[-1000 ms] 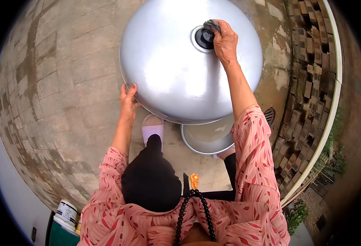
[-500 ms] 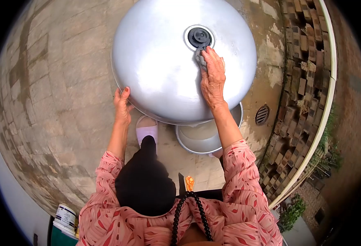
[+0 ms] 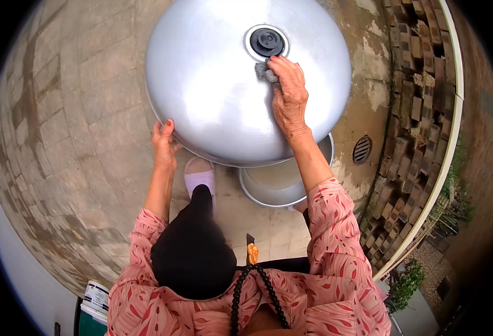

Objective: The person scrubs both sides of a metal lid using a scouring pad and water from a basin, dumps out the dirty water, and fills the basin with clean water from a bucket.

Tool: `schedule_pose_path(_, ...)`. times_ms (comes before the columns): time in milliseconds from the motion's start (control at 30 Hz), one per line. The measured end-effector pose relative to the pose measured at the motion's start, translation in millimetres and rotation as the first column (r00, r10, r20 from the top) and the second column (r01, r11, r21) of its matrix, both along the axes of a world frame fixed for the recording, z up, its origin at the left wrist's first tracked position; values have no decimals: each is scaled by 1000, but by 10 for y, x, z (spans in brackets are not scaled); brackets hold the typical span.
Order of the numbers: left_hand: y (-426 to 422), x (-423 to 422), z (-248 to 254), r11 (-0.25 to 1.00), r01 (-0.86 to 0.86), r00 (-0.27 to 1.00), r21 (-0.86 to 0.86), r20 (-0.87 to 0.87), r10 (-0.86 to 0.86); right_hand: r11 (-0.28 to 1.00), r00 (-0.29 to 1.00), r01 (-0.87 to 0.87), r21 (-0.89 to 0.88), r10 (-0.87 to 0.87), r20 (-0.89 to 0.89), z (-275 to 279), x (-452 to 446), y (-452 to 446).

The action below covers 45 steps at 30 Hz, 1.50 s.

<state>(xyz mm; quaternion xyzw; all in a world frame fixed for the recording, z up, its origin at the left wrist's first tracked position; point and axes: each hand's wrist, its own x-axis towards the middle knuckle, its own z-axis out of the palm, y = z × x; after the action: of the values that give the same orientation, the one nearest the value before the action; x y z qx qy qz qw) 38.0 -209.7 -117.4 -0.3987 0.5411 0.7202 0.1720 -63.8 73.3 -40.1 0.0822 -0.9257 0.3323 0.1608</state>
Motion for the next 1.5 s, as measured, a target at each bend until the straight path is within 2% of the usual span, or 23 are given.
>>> schedule_pose_path(33, -8, 4, -5, 1000, 5, 1000, 8, 0, -5, 997, 997, 60, -49, -62, -40, -42, -142, 43)
schedule_pose_path(67, -18, 0, -18, 1000, 11, 1000, 17, -1, -11, 979, 982, 182, -96, -187, -37, -69, -302, 71)
schedule_pose_path(100, -25, -1, -34, 999, 18, 1000, 26, 0, -18, 960, 972, 232, -154, -237, -10, -69, -469, 112)
schedule_pose_path(167, -34, 17, -100, 1000, 15, 1000, 19, 13, -15, 978, 978, 204, -36, -205, -30, -152, -633, 123)
schedule_pose_path(233, -88, 5, -129, 1000, 6, 1000, 12, 10, -6, 994, 990, 110, -17, -111, -82, -152, -474, 63)
schedule_pose_path(300, -115, 17, -132, 1000, -3, 1000, 17, 7, 3, 999, 998, 32, -17, -33, -57, -101, -203, 20)
schedule_pose_path(367, -88, 11, -78, 1000, 5, 1000, 1, 8, -5, 996, 998, -64, 64, 66, -16, -62, -25, 63)
schedule_pose_path(467, -78, -18, -56, 1000, 8, 1000, -14, 4, -8, 997, 999, -36, 72, 35, 7, -42, -213, 156)
schedule_pose_path(500, -78, -9, -56, 1000, 7, 1000, -16, 8, -7, 998, 999, 54, 23, -54, 3, -63, -357, 150)
schedule_pose_path(633, -110, -33, -65, 1000, -2, 1000, 14, 1, 2, 997, 999, -25, 67, 27, -24, -116, -316, 37)
schedule_pose_path(767, -108, -1, -60, 1000, -14, 1000, -9, 15, 14, 981, 989, -106, 165, 86, 120, 1, -221, 203)
schedule_pose_path(833, -110, -6, -49, 1000, -10, 1000, -25, 15, 11, 991, 986, -111, 79, 100, 135, -59, -491, 312)
schedule_pose_path(900, -116, -16, -59, 1000, -4, 1000, -31, 21, 5, 984, 957, -169, -64, 179, 227, -48, -824, 329)
schedule_pose_path(933, -118, -25, -59, 999, -4, 1000, -33, 24, 5, 963, 928, -150, -225, 215, 305, 5, -981, 268)
schedule_pose_path(1033, -125, -30, -54, 999, -3, 999, -34, 33, 4, 958, 896, -204, -203, 266, 355, -13, -1304, 267)
schedule_pose_path(1100, -128, -25, -51, 1000, 2, 999, -21, 32, -1, 923, 860, -42, -382, 228, 456, 30, -1393, 281)
schedule_pose_path(1167, -126, -26, -61, 999, -2, 999, -35, 42, 3, 919, 817, -110, -379, 301, 492, 202, -1365, 170)
schedule_pose_path(1267, -158, 14, -141, 1000, 5, 999, -12, 45, -5, 922, 743, -313, -227, 387, 546, 233, -1451, -41)
schedule_pose_path(1300, -177, 15, -161, 1000, 7, 999, 4, 37, -7, 832, 574, -366, -418, 555, 602, 316, -1539, -66)
schedule_pose_path(1367, -175, 1, -143, 1000, 4, 999, 6, 36, -4, 785, 647, -594, -175, 595, 477, 316, -1587, -201)
schedule_pose_path(1400, -162, -6, -130, 1000, 0, 999, 7, 36, 0, 783, 571, -607, -137, 549, 610, 423, -1602, -258)
schedule_pose_path(1500, -141, -15, -88, 1000, 8, 999, 0, 33, -8, 769, 624, -635, -74, 567, 538, 241, -1802, -64)
